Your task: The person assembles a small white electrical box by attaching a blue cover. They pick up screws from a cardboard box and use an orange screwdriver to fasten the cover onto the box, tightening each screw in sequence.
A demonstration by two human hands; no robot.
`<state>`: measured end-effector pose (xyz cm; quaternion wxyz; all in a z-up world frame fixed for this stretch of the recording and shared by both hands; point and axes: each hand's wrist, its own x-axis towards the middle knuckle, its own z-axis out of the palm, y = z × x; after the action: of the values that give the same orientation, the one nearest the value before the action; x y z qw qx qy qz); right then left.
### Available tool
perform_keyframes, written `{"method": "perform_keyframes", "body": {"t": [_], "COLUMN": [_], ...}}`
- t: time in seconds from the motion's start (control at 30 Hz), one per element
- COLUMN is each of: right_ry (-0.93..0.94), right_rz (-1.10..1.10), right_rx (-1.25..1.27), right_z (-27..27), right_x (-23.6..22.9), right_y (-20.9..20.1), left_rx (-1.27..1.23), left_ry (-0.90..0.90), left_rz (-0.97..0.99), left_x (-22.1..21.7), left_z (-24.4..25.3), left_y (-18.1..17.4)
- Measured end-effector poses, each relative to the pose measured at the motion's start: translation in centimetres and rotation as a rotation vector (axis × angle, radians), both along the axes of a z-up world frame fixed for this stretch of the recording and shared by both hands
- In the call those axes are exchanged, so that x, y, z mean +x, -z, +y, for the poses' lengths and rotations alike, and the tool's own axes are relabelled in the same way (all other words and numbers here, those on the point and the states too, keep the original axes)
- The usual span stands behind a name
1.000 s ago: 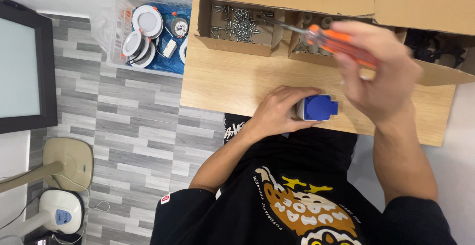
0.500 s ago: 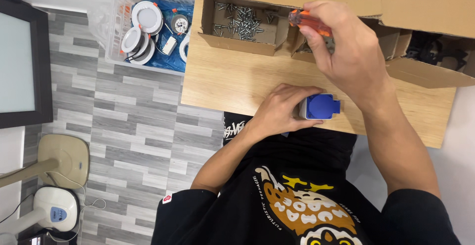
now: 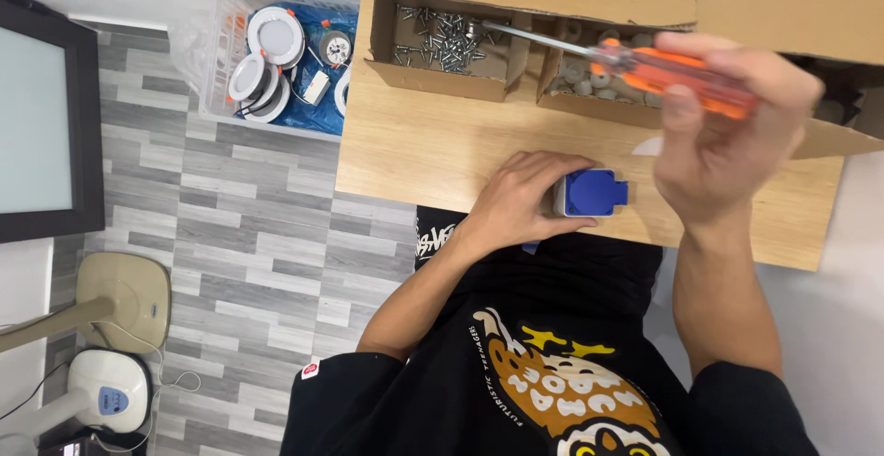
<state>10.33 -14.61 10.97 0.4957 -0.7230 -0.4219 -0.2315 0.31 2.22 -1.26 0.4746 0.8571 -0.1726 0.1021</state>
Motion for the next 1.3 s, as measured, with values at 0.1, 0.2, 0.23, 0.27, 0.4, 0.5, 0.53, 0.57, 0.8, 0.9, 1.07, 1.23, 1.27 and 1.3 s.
{"method": "perform_keyframes", "body": {"t": [0.1, 0.2, 0.23, 0.27, 0.4, 0.5, 0.53, 0.57, 0.8, 0.9, 1.07, 1.23, 1.27, 1.3], "right_ry": [0.023, -0.016, -0.004, 0.009, -0.005, 0.011, 0.011, 0.012, 0.107, 0.188, 0.192, 0.278, 0.308, 0.311], "right_rz": [0.001, 0.061, 0.054, 0.046, 0.075, 0.086, 0.078, 0.067, 0.106, 0.108, 0.280, 0.396, 0.421, 0.421], "right_rx": [0.100, 0.098, 0.127, 0.156, 0.157, 0.169, 0.167, 0.166, 0.226, 0.268, 0.394, 0.355, 0.347, 0.347], "right_z": [-0.8, -1.2, -1.1, -1.1, -1.5, -1.8, -1.9, -2.1, -4.3, -6.3, -10.7, -13.9, -14.9, -14.8], "right_x": [-0.2, -0.6, -0.6, -0.7, -1.2, -1.3, -1.3, -1.3, -1.7, -1.8, -2.6, -4.2, -4.3, -4.5], "right_y": [0.7, 1.2, 1.3, 1.5, 2.0, 2.2, 2.2, 2.2, 2.0, 2.1, 4.1, 5.2, 5.8, 5.4], "left_rx": [-0.003, 0.006, 0.004, 0.001, -0.023, -0.052, -0.071, -0.089, -0.350, -0.589, -0.661, -0.434, -0.369, -0.371], "left_ry": [0.000, 0.011, 0.007, 0.003, -0.005, -0.013, -0.014, -0.014, -0.046, -0.044, -0.206, -0.318, -0.322, -0.320], "left_rz": [0.016, -0.003, 0.008, 0.019, 0.016, 0.052, 0.055, 0.055, 0.054, -0.036, -0.184, -0.251, -0.262, -0.261], "left_x": [0.1, 0.1, 0.1, 0.0, 0.0, -0.1, -0.1, -0.1, 0.3, 0.6, 0.4, 0.7, 0.8, 0.7], "left_z": [-0.1, -0.1, -0.2, -0.2, -0.2, -0.1, -0.1, -0.2, 0.2, 0.8, 2.6, 2.3, 2.1, 1.8], "left_y": [-0.7, -0.9, -1.1, -1.1, -2.0, -1.8, -1.6, -1.5, 0.6, 1.0, -3.1, -5.3, -5.3, -5.6]}}
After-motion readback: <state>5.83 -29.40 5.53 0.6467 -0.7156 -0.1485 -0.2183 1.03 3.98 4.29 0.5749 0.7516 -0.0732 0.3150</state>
